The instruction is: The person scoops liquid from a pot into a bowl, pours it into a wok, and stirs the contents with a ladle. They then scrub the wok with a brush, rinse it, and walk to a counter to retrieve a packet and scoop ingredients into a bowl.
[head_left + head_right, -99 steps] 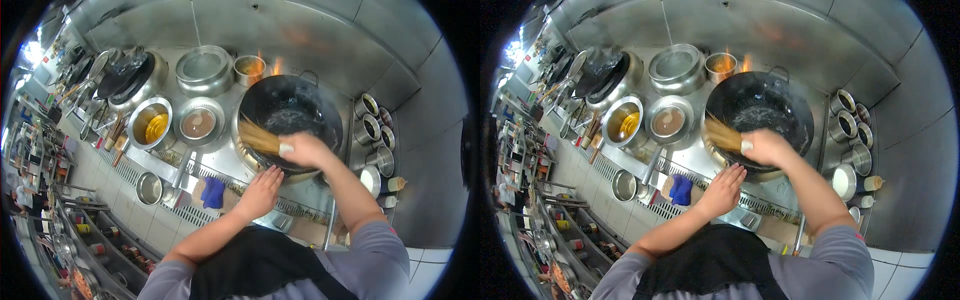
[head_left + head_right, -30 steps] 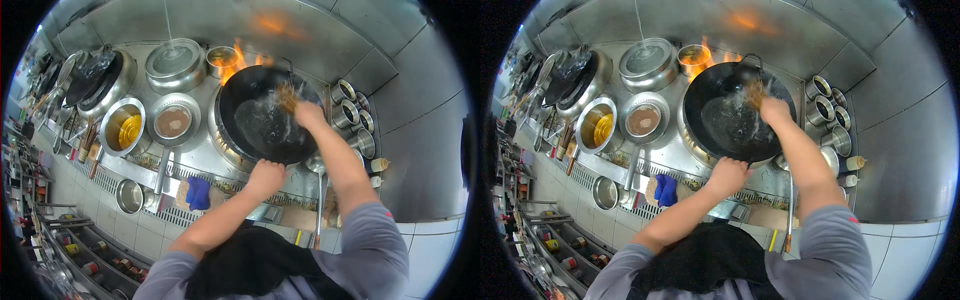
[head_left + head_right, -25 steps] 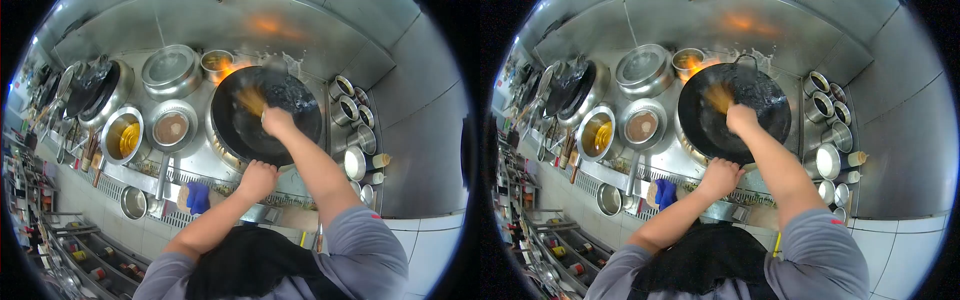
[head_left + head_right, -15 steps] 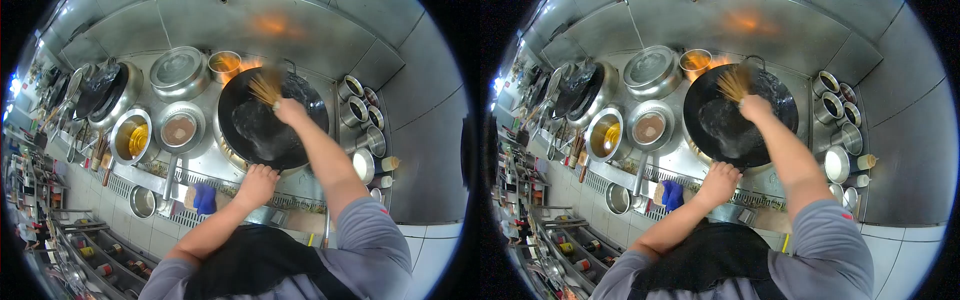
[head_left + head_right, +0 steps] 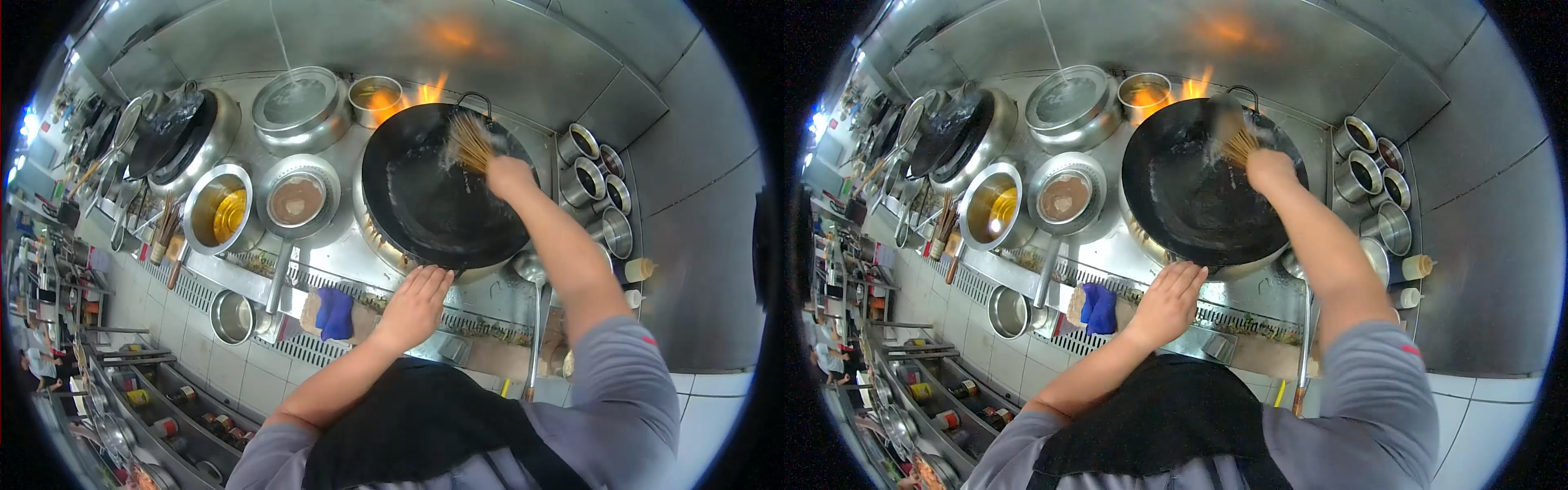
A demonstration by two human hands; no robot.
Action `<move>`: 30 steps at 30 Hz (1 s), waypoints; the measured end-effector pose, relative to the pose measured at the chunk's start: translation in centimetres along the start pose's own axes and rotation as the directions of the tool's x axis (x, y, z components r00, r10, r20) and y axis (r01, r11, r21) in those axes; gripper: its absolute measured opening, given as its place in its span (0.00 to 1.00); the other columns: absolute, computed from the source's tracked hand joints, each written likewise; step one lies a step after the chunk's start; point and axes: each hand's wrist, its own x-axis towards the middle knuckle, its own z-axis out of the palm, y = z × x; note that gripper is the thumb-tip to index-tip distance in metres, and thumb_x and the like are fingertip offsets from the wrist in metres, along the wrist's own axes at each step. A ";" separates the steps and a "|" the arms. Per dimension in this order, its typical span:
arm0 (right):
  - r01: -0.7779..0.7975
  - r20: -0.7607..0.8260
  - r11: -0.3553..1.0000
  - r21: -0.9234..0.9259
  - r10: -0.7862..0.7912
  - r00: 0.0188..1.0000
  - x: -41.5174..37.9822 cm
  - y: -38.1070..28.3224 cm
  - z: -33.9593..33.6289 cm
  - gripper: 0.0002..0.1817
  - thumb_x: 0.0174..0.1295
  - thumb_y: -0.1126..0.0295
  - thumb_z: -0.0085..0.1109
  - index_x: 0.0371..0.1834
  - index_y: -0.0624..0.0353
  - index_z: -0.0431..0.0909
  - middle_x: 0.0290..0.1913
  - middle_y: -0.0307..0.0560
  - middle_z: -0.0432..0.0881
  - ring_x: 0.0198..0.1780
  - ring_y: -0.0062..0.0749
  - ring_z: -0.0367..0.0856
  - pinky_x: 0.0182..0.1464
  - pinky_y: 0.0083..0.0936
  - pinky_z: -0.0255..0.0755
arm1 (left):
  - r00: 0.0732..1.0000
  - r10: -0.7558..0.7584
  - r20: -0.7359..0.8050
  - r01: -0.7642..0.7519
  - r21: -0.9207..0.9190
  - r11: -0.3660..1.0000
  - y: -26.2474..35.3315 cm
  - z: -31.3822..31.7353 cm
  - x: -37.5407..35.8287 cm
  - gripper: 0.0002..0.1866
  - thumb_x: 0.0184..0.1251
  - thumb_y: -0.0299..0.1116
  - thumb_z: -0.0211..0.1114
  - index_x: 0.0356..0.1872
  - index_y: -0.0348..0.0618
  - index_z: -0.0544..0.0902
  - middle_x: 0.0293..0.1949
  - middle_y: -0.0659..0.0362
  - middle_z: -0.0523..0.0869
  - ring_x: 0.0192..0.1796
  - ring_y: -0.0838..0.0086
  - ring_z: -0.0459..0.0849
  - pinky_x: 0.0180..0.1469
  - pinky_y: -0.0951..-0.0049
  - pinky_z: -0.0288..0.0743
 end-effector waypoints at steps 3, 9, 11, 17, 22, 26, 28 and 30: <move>-0.008 -0.025 0.980 0.201 0.013 1.000 -0.3 -5.6 0.4 0.14 0.59 0.71 0.49 0.43 0.64 0.82 0.41 0.60 0.85 0.45 0.52 0.85 0.47 0.41 0.78 | 1.000 0.010 0.017 -0.010 0.005 1.000 -0.3 0.1 -0.4 0.25 0.56 0.26 0.57 0.59 0.30 0.73 0.57 0.47 0.77 0.63 0.55 0.73 0.68 0.56 0.62; 0.103 0.099 0.988 -0.118 -0.092 0.991 -9.5 -3.9 0.9 0.15 0.60 0.72 0.47 0.46 0.66 0.78 0.40 0.63 0.84 0.44 0.49 0.85 0.46 0.43 0.79 | 1.000 -0.023 0.017 0.022 0.038 0.999 -0.1 0.6 -1.1 0.29 0.56 0.26 0.57 0.63 0.31 0.70 0.62 0.46 0.73 0.68 0.55 0.68 0.71 0.55 0.59; -0.035 0.016 0.996 -0.087 0.037 0.999 -4.3 -1.0 0.8 0.15 0.61 0.71 0.48 0.45 0.64 0.80 0.43 0.61 0.84 0.45 0.49 0.85 0.46 0.43 0.78 | 0.998 -0.018 0.058 0.016 0.045 0.999 -0.2 0.4 -1.3 0.30 0.57 0.26 0.56 0.64 0.31 0.68 0.63 0.46 0.71 0.68 0.55 0.67 0.71 0.55 0.59; -0.061 0.034 0.919 0.391 0.052 0.998 -0.7 -9.1 -0.9 0.19 0.55 0.62 0.56 0.49 0.54 0.80 0.43 0.58 0.84 0.48 0.51 0.83 0.49 0.42 0.77 | 0.995 -0.001 0.101 -0.002 0.021 1.000 -0.9 0.3 -1.4 0.31 0.57 0.26 0.55 0.66 0.32 0.66 0.65 0.47 0.70 0.70 0.55 0.66 0.72 0.56 0.56; 0.267 0.157 0.946 0.183 -0.297 0.942 -14.7 -7.0 -2.9 0.17 0.56 0.65 0.57 0.49 0.56 0.79 0.39 0.58 0.85 0.45 0.49 0.85 0.48 0.41 0.79 | 0.999 0.012 0.044 -0.014 0.038 0.999 -0.9 1.0 -1.9 0.32 0.56 0.24 0.54 0.67 0.32 0.65 0.68 0.47 0.68 0.73 0.56 0.61 0.73 0.56 0.54; 0.177 0.306 0.922 -0.345 -0.068 0.950 -16.5 1.1 -4.6 0.10 0.56 0.69 0.56 0.38 0.60 0.83 0.37 0.54 0.86 0.40 0.42 0.87 0.40 0.39 0.81 | 0.999 0.006 0.046 -0.008 0.038 0.999 -1.0 1.0 -2.0 0.32 0.56 0.24 0.53 0.67 0.32 0.66 0.67 0.47 0.68 0.72 0.55 0.62 0.73 0.55 0.53; 0.134 0.197 0.919 -0.370 -0.063 0.978 -14.1 2.5 -3.4 0.09 0.57 0.70 0.55 0.34 0.59 0.84 0.36 0.53 0.86 0.38 0.43 0.87 0.38 0.38 0.81 | 0.999 0.005 0.046 -0.006 0.025 1.000 -0.5 1.2 -2.1 0.32 0.56 0.24 0.53 0.67 0.32 0.66 0.67 0.47 0.68 0.72 0.55 0.62 0.73 0.55 0.53; 0.129 0.108 0.884 -0.449 -0.089 0.990 -14.1 1.7 -2.3 0.11 0.58 0.70 0.53 0.31 0.59 0.86 0.36 0.54 0.87 0.37 0.48 0.87 0.37 0.39 0.81 | 0.999 0.009 0.035 -0.010 0.036 0.999 -1.0 1.4 -1.9 0.32 0.55 0.24 0.53 0.66 0.32 0.67 0.66 0.48 0.69 0.72 0.55 0.62 0.73 0.55 0.54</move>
